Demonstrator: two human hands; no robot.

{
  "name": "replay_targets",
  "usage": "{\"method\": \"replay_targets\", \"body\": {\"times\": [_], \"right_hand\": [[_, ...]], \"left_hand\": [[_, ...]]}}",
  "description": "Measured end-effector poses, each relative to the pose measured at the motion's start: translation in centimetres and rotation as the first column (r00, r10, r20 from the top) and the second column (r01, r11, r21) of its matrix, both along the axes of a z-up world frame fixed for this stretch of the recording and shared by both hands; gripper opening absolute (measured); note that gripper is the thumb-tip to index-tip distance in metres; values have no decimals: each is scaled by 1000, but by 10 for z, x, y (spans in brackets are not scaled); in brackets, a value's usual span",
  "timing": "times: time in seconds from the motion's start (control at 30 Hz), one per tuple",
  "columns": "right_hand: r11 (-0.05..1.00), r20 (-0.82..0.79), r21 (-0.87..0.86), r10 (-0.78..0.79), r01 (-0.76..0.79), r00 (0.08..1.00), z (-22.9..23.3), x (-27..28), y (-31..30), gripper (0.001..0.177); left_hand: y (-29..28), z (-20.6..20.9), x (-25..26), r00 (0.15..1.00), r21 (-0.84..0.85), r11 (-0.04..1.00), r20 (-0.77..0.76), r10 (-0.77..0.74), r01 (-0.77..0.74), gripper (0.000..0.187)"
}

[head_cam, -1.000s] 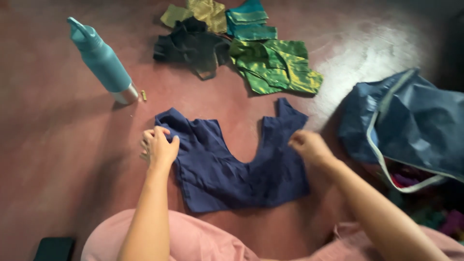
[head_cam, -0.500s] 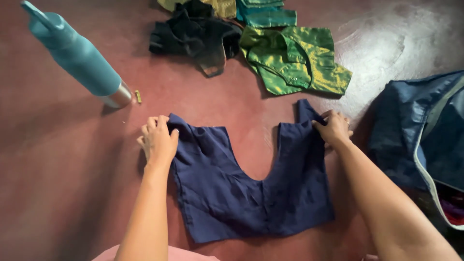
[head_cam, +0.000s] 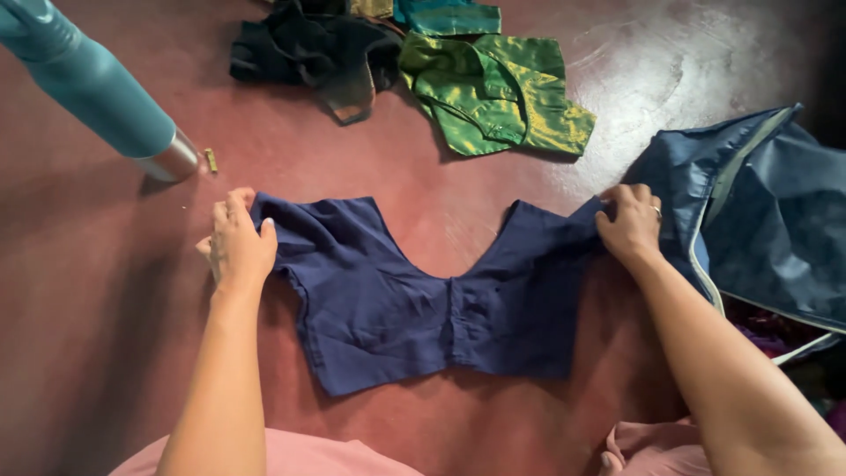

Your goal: Folding and organizing various sari blouses on the floor.

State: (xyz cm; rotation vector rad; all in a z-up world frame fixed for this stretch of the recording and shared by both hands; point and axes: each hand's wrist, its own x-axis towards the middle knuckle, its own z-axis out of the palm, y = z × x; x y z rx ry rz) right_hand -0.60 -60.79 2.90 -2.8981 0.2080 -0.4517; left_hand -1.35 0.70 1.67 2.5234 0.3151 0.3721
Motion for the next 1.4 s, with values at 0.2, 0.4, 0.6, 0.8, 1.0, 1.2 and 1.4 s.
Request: {"method": "replay_targets", "body": {"times": [0.2, 0.4, 0.6, 0.8, 1.0, 1.2, 1.4], "right_hand": [[990, -364, -38, 112, -135, 925, 35, 7, 62, 29], [968, -299, 144, 242, -207, 923, 2, 35, 56, 28], [999, -504, 20, 47, -43, 863, 36, 38, 116, 49], [974, -414, 20, 213, -225, 885, -10, 61, 94, 28], [802, -124, 273, 576, -530, 808, 77, 32, 112, 23], [620, -115, 412, 763, -668, 636, 197, -45, 160, 21], [455, 114, 418, 832, -786, 542, 263, -110, 185, 22]], "left_hand": [[-9, 10, 5, 1000, 108, 994, -3, -29, 29, 64], [-40, 19, 7, 954, 339, 913, 109, -280, 229, 41], [-79, -5, 42, 891, 347, 841, 35, -453, 415, 39], [-101, -1, 61, 856, 403, 756, -196, -479, 515, 32], [-119, 61, 41, 765, 113, 765, 54, -642, 634, 20], [-139, 141, -5, 633, -316, 549, 345, -693, 774, 26], [-168, 205, -55, 514, -483, 267, 500, -697, 834, 26]]}}
